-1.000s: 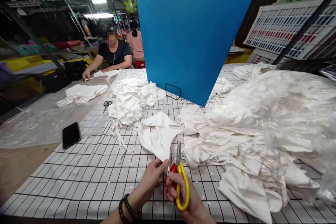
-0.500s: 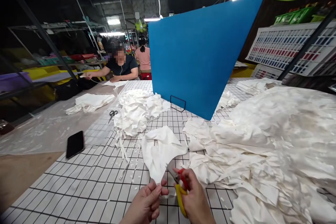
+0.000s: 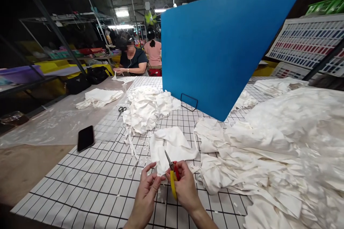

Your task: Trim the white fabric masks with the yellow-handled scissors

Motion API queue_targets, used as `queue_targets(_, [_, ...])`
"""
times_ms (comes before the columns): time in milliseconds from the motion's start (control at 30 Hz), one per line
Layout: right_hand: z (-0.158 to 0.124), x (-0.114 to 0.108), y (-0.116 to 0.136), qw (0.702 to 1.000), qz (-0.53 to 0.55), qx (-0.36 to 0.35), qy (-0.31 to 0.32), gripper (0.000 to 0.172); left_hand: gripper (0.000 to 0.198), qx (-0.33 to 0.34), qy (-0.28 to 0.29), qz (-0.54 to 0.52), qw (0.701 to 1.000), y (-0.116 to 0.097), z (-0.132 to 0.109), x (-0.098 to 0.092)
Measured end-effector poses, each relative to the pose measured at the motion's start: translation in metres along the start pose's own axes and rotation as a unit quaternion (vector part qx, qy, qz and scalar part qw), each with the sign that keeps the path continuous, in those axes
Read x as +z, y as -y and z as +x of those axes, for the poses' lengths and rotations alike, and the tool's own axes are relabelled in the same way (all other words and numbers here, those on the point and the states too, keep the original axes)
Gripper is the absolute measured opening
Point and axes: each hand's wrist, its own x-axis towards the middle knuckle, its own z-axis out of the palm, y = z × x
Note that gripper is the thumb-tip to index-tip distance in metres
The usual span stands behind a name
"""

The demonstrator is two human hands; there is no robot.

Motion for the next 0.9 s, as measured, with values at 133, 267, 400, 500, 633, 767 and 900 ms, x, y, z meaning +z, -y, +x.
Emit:
queue_targets(133, [0.002,-0.002,0.000,0.999,-0.006,0.029,0.016,0.042,0.033,-0.007,0.090,-0.063,0.994,0.000,0.011,0.005])
queue_targets(267, [0.001,-0.022,0.022,0.996,-0.086,0.010,-0.016,0.041,0.032,-0.048,0.131,-0.118,0.983,0.008,0.021,0.009])
queue_targets(400, [-0.012,-0.050,0.055,0.951,-0.307,0.022,0.003,0.037,0.028,-0.027,0.132,-0.103,0.985,0.010,0.027,0.012])
queue_targets(500, [-0.022,-0.054,0.074,0.876,-0.478,0.036,0.053,0.040,0.027,0.007,0.144,-0.053,0.988,0.009,0.028,0.011])
queue_targets(633, [-0.025,-0.045,0.078,0.826,-0.562,0.003,0.049,0.041,0.024,0.045,0.175,0.013,0.983,0.007,0.028,0.007])
queue_targets(767, [-0.023,-0.038,0.077,0.808,-0.587,-0.018,0.045,0.037,0.024,0.059,0.204,0.046,0.976,0.002,0.027,0.004])
queue_targets(900, [-0.023,-0.036,0.080,0.804,-0.591,-0.023,0.056,0.035,0.023,0.050,0.219,0.041,0.974,0.004,0.026,0.003])
